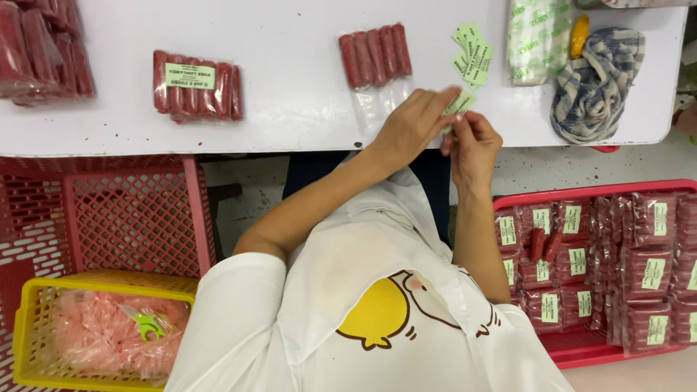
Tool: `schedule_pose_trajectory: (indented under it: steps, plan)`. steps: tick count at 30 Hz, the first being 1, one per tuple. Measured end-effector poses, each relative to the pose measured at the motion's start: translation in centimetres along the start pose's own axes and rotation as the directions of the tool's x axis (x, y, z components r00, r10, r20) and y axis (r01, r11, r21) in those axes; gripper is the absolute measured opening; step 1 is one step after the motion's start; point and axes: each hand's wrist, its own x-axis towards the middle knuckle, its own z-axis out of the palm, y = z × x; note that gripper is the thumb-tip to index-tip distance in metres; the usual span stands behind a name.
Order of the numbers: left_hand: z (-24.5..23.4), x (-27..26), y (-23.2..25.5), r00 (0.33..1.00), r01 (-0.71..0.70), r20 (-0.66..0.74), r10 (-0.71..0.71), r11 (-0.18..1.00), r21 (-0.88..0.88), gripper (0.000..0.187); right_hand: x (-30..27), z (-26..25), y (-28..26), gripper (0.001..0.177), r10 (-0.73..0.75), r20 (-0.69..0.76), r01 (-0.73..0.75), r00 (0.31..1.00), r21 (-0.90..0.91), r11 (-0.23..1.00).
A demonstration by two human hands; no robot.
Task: The person packages sausages by hand into plastic bags, applies a green adhesive label to each bag, and places the finished packs into a red crate.
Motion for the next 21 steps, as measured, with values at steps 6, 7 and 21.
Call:
schedule_pose_trajectory:
  steps: [6,7,21]
  plan:
    - [-5.1,-5.8,-5.4,0.995,-0.062,-0.028,0.095,0.817,0.573,0.009,-5.5,2.7,1.8,0.003,0.417,0.079,-0.388,0.905,-0.242,0.889]
    - [-5.9,-5.2,-5.1,0.995,-0.063,-0.028,0.095,0.819,0.57,0.009,-5.5,4.1,1.7,0.003,0.417,0.075,-0.389,0.906,-0.242,0.889]
    - [-9.7,-3.4,0.0,0.989,0.071,0.144,-0.037,0.969,-0.237,0.017,-3.4,7.1,1.0,0.02,0.453,0.084,-0.457,0.888,0.034,0.889]
